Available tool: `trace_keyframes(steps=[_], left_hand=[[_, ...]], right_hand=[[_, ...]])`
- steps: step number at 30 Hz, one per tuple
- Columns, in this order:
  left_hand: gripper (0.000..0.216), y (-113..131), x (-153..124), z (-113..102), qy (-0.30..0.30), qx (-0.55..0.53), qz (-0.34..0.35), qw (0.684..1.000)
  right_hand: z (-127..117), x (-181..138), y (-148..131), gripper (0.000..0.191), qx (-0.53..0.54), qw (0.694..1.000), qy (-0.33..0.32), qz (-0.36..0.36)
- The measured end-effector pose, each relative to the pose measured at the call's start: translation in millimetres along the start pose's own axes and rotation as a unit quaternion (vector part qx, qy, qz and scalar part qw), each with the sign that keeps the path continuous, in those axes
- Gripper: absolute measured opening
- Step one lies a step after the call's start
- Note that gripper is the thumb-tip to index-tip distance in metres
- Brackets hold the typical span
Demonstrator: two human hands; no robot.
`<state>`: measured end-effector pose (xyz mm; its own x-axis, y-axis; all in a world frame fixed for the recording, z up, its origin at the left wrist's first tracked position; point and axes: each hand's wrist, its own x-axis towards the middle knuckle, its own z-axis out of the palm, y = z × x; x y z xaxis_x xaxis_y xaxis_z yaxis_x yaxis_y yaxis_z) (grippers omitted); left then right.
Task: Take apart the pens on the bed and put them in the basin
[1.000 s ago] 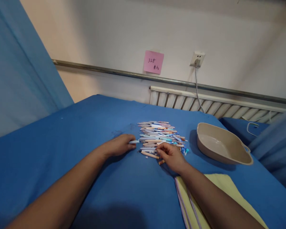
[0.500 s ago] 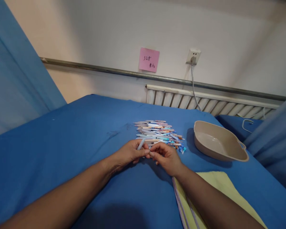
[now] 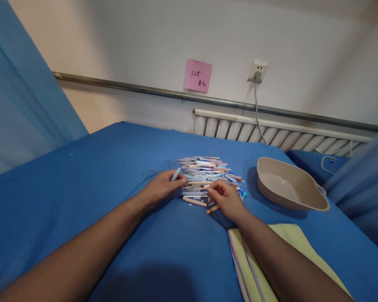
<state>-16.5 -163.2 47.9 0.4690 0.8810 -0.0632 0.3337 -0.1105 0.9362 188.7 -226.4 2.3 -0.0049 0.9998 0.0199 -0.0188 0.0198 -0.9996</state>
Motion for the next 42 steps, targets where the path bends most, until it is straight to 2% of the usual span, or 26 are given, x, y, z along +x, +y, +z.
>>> trace_keyframes(steps=[4, 8, 11, 17, 22, 30, 34, 37, 42], left_hand=[[0.024, -5.1, 2.5, -11.7, -0.004, 0.147, 0.034, 0.989], [0.022, -3.9, -3.1, -11.7, -0.070, 0.282, 0.024, 0.957], [0.020, -1.7, -6.1, -10.3, -0.121, 0.325, 0.020, 0.938], [0.015, -2.0, -6.7, -11.2, -0.116, 0.335, 0.042, 0.934], [0.018, -2.0, -7.3, -13.9, -0.095, 0.322, 0.059, 0.940], [0.026, -2.4, -3.5, -11.3, -0.032, 0.315, 0.061, 0.946], [0.029, -0.6, -2.5, -3.5, -0.005, 0.270, 0.041, 0.962], [0.029, -1.0, -3.9, 5.2, -0.012, 0.220, 0.050, 0.974], [0.027, -6.1, -6.9, 16.0, -0.033, 0.276, 0.072, 0.958]], right_hand=[[-1.7, 1.3, 10.5, 0.024, -0.049, 0.998, -0.041, 0.006], [-2.0, 1.9, 16.3, 0.018, -0.109, 0.993, -0.035, -0.019], [-1.7, 2.2, 16.4, 0.017, -0.105, 0.993, -0.043, -0.017], [1.2, 0.4, 9.4, 0.021, -0.056, 0.998, -0.036, -0.006], [0.4, 2.0, 3.1, 0.033, 0.001, 1.000, 0.005, 0.013], [-0.8, 2.9, -9.9, 0.032, 0.013, 0.996, 0.063, -0.068], [2.4, -3.5, -16.8, 0.031, 0.036, 0.997, 0.045, -0.058], [4.7, -5.3, -15.6, 0.032, 0.036, 0.998, 0.024, -0.048], [5.8, -2.7, -8.9, 0.034, 0.045, 0.999, 0.010, -0.022]])
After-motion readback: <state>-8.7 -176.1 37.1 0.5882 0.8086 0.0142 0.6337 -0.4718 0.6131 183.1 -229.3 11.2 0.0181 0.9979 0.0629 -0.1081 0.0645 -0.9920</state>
